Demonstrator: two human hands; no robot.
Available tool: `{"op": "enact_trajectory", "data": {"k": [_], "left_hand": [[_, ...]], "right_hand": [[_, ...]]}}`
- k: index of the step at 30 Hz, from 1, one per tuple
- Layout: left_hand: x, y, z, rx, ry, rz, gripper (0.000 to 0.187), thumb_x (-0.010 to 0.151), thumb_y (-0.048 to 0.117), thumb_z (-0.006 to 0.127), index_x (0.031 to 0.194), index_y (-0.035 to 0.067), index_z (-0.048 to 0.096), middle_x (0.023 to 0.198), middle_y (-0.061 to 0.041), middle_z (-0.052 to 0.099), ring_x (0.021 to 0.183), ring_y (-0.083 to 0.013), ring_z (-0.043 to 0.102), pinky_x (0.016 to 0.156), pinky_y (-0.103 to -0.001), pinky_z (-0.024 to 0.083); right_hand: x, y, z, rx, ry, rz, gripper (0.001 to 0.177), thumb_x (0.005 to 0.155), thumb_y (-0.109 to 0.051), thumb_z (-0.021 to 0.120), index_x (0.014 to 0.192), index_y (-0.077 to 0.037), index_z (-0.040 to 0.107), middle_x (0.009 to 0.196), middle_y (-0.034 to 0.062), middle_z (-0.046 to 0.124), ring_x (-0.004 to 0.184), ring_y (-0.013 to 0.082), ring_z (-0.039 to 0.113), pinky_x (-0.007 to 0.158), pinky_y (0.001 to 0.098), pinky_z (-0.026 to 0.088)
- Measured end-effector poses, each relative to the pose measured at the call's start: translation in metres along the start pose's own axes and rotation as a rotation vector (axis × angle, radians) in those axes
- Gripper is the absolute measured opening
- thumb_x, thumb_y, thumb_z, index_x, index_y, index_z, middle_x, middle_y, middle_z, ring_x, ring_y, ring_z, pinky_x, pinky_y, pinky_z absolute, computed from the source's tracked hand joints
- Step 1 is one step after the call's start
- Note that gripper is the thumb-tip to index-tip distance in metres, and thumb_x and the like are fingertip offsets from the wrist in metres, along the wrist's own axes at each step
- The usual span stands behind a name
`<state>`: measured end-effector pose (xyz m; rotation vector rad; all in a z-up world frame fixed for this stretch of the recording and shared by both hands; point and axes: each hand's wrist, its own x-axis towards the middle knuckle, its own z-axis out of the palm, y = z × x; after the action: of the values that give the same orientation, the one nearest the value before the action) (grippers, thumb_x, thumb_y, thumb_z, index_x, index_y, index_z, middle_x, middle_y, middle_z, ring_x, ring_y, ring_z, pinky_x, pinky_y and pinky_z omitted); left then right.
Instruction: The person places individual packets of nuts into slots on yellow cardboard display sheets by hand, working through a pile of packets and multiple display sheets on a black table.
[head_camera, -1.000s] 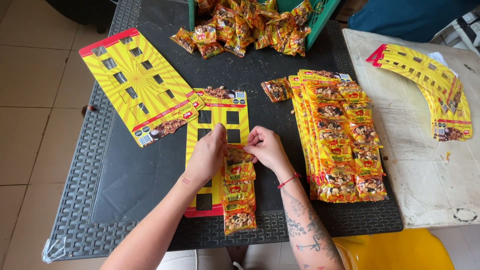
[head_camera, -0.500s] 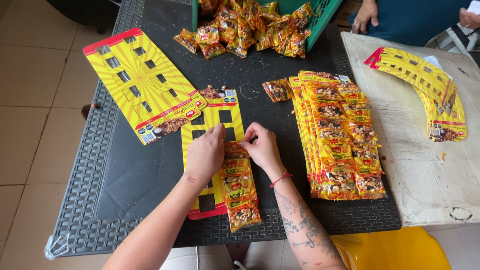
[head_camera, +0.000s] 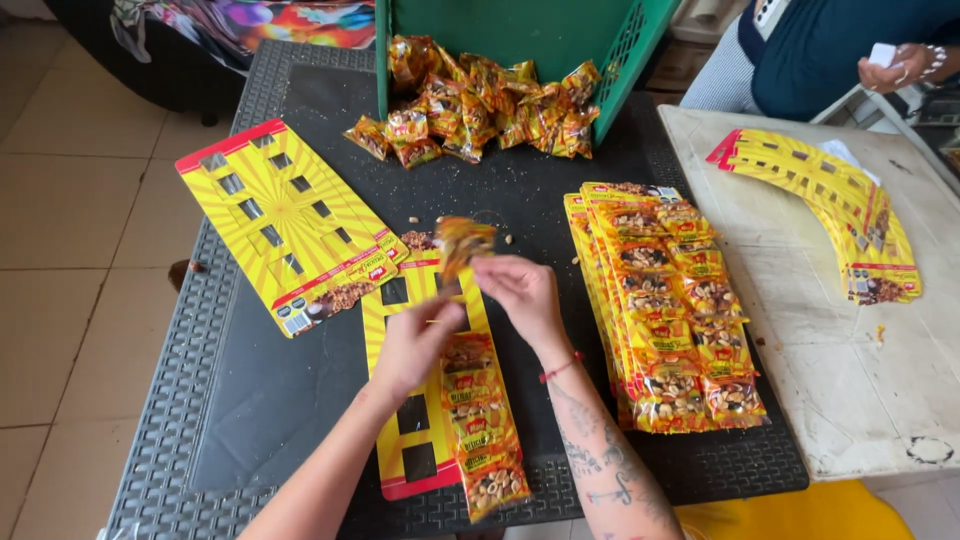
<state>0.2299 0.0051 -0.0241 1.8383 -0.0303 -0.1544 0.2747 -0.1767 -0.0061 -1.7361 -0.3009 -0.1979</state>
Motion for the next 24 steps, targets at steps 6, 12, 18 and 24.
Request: {"op": "enact_trajectory", "data": {"k": [6,12,18,24], "left_hand": [[0.0,0.017,-0.003,-0.694,0.119,-0.124,0.03,0.097,0.025,0.072,0.113,0.001,0.077,0.093,-0.012,0.073,0.081,-0.0159,0.07,0.07,-0.029,0.062],[0.003,-0.002,0.001,-0.856,0.113,0.164,0.032,0.105,0.024,0.059,0.126,0.005,0.074,0.128,-0.009,0.071,0.119,-0.016,0.063,0.106,-0.035,0.049],[-0.003,0.014,-0.005,-0.989,0.015,0.166,0.041,0.105,0.029,0.056,0.13,0.0,0.07,0.101,-0.014,0.072,0.084,-0.0187,0.071,0.078,-0.032,0.061],[0.005,-0.001,-0.005,-0.472,0.275,0.106,0.013,0.09,0.008,0.08,0.08,0.001,0.077,0.058,-0.007,0.064,0.059,-0.0104,0.061,0.062,-0.025,0.057]], "right_hand": [[-0.019,0.008,0.014,0.03,-0.116,-0.135,0.017,0.079,-0.006,0.087,0.068,-0.002,0.074,0.079,0.0124,0.075,0.087,0.0244,0.075,0.075,0.0301,0.061],[-0.026,-0.004,0.007,0.088,-0.263,0.291,0.017,0.083,-0.003,0.081,0.091,0.001,0.067,0.079,0.0102,0.069,0.08,0.0165,0.069,0.074,0.031,0.062],[-0.021,-0.004,0.003,0.281,-0.103,0.289,0.009,0.095,0.002,0.066,0.091,-0.003,0.06,0.082,0.0051,0.065,0.08,0.0114,0.066,0.074,0.0245,0.061],[-0.018,0.018,-0.005,0.181,0.123,0.097,0.015,0.099,0.003,0.06,0.098,-0.009,0.052,0.086,0.0057,0.064,0.079,0.0112,0.066,0.071,0.0229,0.061]]}}
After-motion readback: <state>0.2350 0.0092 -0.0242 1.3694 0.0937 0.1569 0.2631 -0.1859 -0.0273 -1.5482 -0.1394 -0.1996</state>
